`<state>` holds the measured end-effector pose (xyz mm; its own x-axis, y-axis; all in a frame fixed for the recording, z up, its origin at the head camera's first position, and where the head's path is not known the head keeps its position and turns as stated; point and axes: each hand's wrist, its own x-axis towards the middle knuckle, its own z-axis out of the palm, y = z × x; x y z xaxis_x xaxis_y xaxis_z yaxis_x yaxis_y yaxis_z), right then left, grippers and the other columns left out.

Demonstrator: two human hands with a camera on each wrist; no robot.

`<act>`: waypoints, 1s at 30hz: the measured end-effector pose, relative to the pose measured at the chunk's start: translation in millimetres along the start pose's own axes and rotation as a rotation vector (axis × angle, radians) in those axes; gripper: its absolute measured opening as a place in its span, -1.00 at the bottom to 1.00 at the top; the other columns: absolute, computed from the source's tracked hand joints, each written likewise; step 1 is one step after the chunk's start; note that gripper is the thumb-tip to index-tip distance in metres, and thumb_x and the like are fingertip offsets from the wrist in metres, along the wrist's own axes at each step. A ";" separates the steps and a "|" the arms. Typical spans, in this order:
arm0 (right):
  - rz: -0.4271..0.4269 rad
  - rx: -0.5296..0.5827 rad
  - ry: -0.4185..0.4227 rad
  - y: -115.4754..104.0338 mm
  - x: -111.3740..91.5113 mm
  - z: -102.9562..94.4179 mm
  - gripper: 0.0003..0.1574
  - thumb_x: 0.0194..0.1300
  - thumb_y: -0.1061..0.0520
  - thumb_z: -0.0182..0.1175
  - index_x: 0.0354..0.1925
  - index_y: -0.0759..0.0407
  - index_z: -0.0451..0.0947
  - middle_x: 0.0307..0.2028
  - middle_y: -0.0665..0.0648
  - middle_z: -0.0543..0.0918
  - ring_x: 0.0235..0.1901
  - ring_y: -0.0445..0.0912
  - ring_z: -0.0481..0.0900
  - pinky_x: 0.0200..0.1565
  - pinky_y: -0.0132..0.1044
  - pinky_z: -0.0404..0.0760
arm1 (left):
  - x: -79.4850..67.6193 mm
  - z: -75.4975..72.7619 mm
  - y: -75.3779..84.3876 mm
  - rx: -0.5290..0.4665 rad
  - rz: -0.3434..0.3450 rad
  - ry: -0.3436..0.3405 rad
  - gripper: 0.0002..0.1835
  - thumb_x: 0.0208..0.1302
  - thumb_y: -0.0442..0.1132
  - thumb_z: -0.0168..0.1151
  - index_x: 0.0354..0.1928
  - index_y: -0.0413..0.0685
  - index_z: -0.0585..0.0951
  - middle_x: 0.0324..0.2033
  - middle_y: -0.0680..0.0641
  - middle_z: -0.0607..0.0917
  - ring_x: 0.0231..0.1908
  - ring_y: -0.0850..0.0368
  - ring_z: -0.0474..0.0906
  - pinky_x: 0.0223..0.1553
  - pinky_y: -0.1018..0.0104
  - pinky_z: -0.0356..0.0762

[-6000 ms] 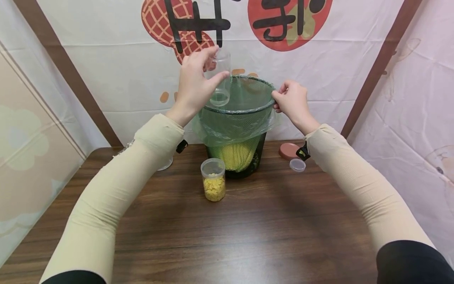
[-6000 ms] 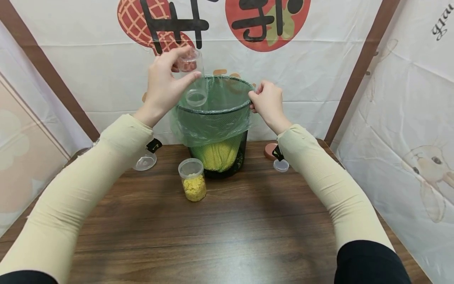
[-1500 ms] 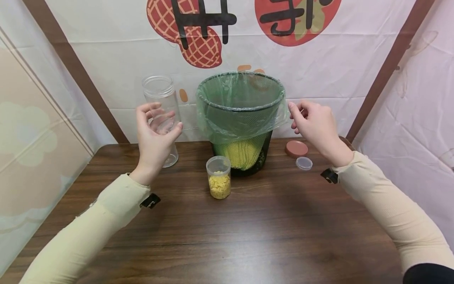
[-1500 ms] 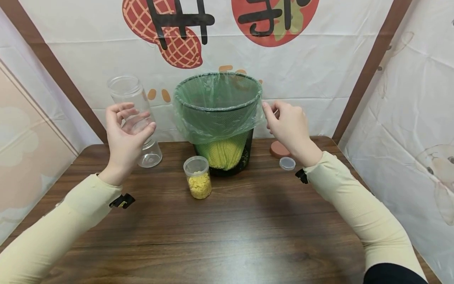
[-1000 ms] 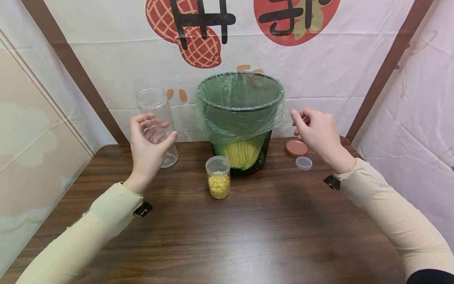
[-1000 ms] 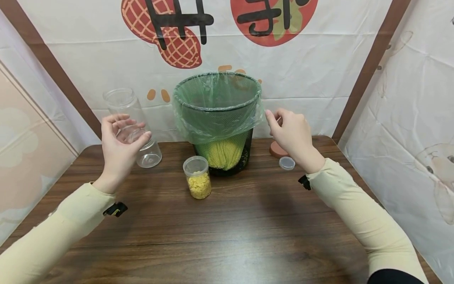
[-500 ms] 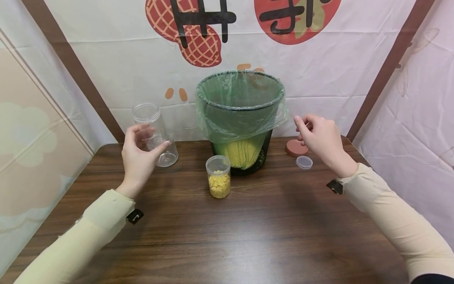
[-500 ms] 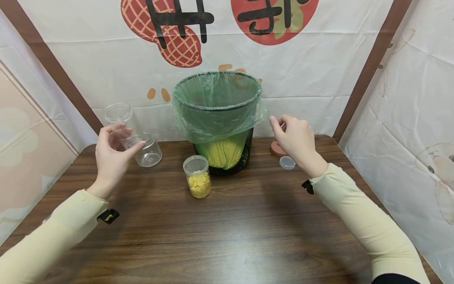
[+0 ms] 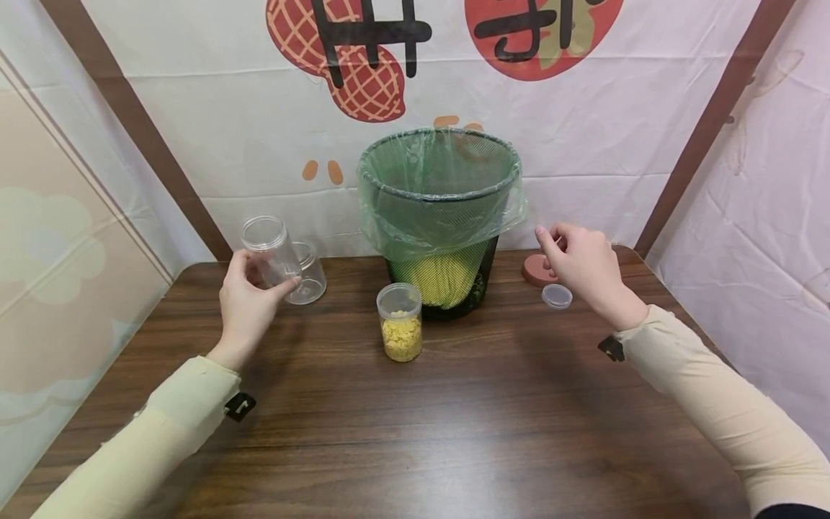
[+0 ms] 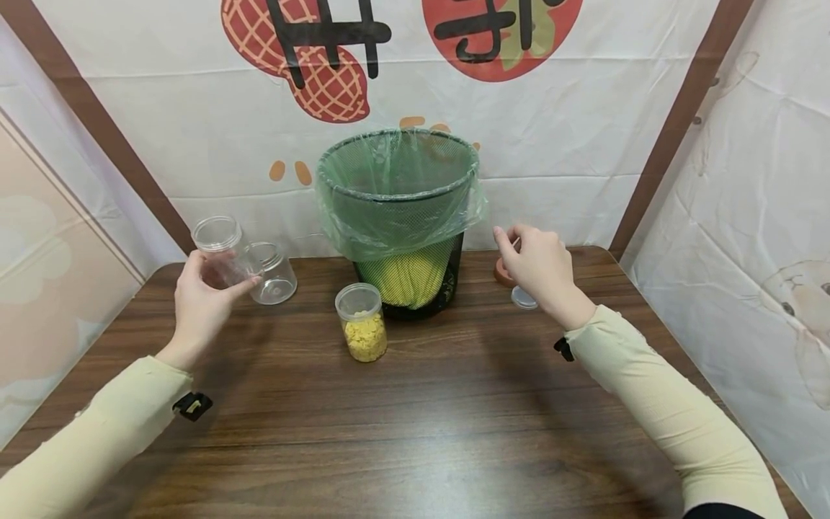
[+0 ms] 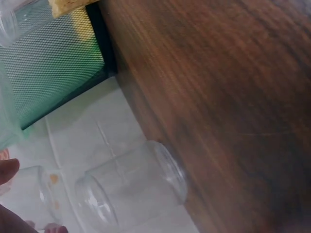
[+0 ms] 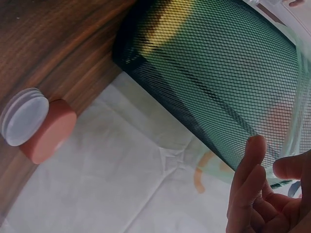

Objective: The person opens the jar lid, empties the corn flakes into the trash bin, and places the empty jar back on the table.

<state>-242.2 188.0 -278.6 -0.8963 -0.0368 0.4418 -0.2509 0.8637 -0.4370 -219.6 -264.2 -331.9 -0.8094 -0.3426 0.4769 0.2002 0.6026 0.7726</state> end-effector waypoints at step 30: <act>0.014 -0.078 -0.075 24.6 -13.2 16.6 -0.42 0.39 -0.32 -0.14 -0.49 0.02 0.52 -0.73 -0.07 0.59 -0.62 -0.08 0.54 -0.56 -0.20 0.36 | 4.3 -0.5 -39.8 0.357 -0.028 -0.355 -0.41 -0.26 -0.29 0.50 -0.11 -0.35 0.48 -0.24 -0.41 0.62 -0.18 -0.35 0.48 -0.17 -0.16 0.38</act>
<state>-242.6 201.4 -308.2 -0.9253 -0.0592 0.3745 -0.2113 0.9007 -0.3795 -230.8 -290.0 -360.5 -0.9621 -0.1326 0.2381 0.0250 0.8270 0.5616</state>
